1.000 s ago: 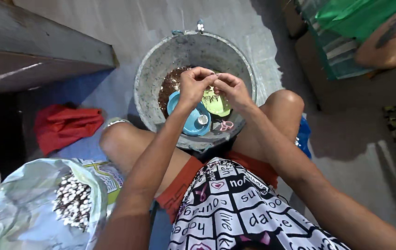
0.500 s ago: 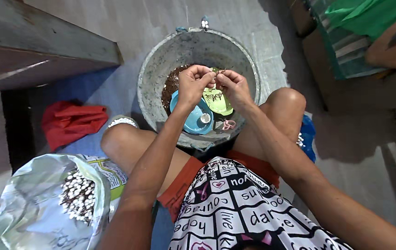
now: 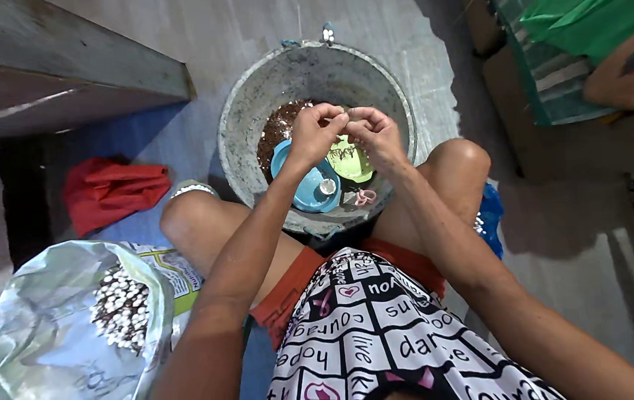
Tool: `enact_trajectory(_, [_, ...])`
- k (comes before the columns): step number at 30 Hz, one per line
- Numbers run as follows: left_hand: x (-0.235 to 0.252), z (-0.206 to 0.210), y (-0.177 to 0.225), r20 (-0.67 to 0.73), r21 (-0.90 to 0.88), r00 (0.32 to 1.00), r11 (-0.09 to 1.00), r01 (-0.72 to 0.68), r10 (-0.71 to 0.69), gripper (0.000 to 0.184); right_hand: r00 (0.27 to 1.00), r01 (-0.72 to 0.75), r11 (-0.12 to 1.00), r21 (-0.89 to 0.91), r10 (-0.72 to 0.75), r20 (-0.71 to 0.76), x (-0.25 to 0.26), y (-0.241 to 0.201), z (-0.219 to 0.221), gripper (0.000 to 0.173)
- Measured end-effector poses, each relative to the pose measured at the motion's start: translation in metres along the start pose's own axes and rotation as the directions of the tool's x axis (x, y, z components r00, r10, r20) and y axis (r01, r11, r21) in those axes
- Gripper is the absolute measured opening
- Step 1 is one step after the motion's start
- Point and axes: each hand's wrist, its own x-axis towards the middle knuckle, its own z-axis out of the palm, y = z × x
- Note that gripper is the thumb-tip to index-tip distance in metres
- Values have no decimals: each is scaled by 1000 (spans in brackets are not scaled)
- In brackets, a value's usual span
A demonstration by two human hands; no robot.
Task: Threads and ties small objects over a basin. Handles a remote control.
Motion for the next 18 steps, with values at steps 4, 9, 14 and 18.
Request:
enact_trajectory(4, [2,-4,3,-62,6,998,999,-33,33,16,1000,23,997,-80,-23,-5,10,-7,-3,25])
enact_trajectory(9, [4,-12,10,-107,-91,994,996,-10,0,17,968,-128,916,-380,33,-248,51,9,-21,24])
enact_trajectory(14, [2,-17,14,-89,-107,996,994,8,-18,16,891,-447,620,-644,250,-378,78,69,-41,23])
enact_trajectory(18, [4,-24,17,-93,-131,995,991,11,-23,15,998,-31,771,-636,63,28,42,84,-49,27])
